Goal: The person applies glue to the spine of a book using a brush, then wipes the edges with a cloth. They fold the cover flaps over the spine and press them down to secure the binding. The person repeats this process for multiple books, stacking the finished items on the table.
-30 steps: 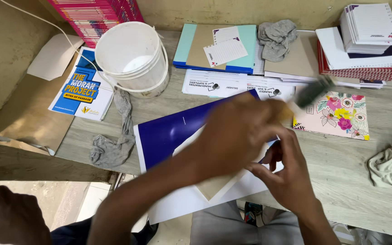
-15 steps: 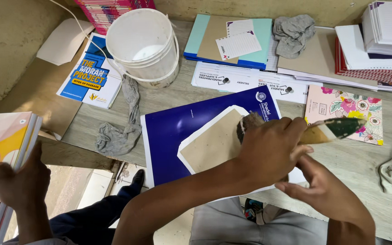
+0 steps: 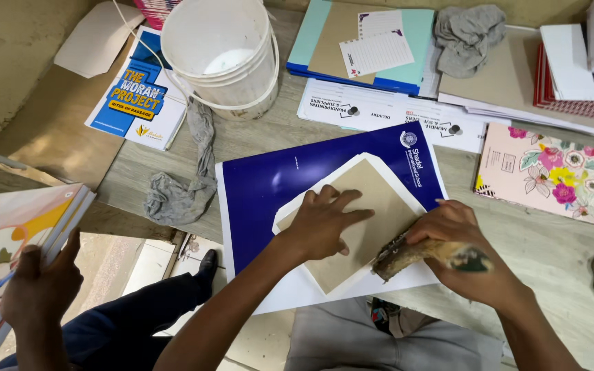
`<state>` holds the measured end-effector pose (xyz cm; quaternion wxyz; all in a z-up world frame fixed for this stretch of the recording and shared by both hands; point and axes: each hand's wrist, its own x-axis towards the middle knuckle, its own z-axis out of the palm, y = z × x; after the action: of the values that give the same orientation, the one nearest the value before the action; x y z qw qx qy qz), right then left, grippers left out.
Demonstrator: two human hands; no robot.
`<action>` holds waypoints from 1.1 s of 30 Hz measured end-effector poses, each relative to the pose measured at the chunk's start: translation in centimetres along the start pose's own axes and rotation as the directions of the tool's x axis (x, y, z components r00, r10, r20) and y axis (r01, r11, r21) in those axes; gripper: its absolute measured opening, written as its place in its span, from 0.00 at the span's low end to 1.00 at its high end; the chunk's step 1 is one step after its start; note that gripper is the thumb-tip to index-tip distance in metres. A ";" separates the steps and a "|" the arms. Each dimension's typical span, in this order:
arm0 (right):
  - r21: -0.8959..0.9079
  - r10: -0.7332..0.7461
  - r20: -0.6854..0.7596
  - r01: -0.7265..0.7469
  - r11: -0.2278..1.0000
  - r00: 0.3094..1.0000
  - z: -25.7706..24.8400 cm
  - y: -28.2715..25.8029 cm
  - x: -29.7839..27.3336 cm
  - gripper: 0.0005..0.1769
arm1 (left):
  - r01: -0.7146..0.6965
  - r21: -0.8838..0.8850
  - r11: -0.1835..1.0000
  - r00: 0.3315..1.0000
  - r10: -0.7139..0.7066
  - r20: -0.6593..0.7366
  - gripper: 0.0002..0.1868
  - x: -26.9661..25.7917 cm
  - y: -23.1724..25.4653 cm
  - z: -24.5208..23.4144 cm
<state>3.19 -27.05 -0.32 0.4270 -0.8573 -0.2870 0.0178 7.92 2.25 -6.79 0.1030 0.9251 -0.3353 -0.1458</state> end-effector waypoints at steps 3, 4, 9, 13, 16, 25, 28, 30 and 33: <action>-0.109 -0.013 -0.073 0.005 0.994 0.997 3.1 2.2 -1.2 0.13 | 0.083 -0.118 0.990 0.993 -0.072 0.093 0.41 -1.4 2.0 -5.1; -0.109 -0.017 -0.063 0.011 0.994 0.998 4.0 1.5 -1.5 0.13 | 0.091 -0.123 0.988 0.993 -0.080 0.089 0.41 -0.9 1.2 -3.2; -0.067 -0.039 0.099 0.046 0.997 0.994 13.7 -2.5 -2.3 0.29 | 0.020 -0.004 1.000 1.000 -0.020 -0.002 0.52 0.3 -0.5 0.2; -0.114 -0.258 0.036 0.260 0.959 0.966 13.0 2.0 -4.4 0.08 | 0.049 -0.016 0.999 0.999 -0.049 0.024 0.49 0.5 -0.5 -1.3; 0.596 0.502 0.399 -0.633 0.494 0.768 10.9 11.4 -8.7 0.18 | 0.008 -0.018 1.000 1.000 -0.008 0.016 0.51 0.0 -0.4 -0.2; -0.087 -0.226 0.014 0.226 0.970 0.974 12.2 -3.6 -2.2 0.13 | 0.003 -0.008 1.000 0.999 -0.003 0.042 0.52 0.4 -0.7 -0.1; 0.044 -0.273 0.073 0.270 0.962 0.959 17.1 5.8 -2.8 0.11 | -0.015 -0.013 1.000 1.000 0.015 -0.014 0.51 0.1 -0.6 0.1; -0.499 -0.312 0.351 0.458 0.736 0.883 21.5 26.3 -11.3 0.19 | 0.013 -0.038 0.999 1.000 -0.013 0.021 0.51 0.1 -0.4 -0.5; -0.148 -0.130 -0.167 0.105 0.983 0.977 4.3 4.9 -3.3 0.12 | -0.006 -0.054 0.999 1.000 0.006 0.003 0.52 0.2 -0.5 -0.4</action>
<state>1.54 -27.97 -7.35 0.3902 -0.8646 -0.2992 -0.1031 8.47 2.53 -6.56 0.1276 0.9207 -0.3341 -0.1560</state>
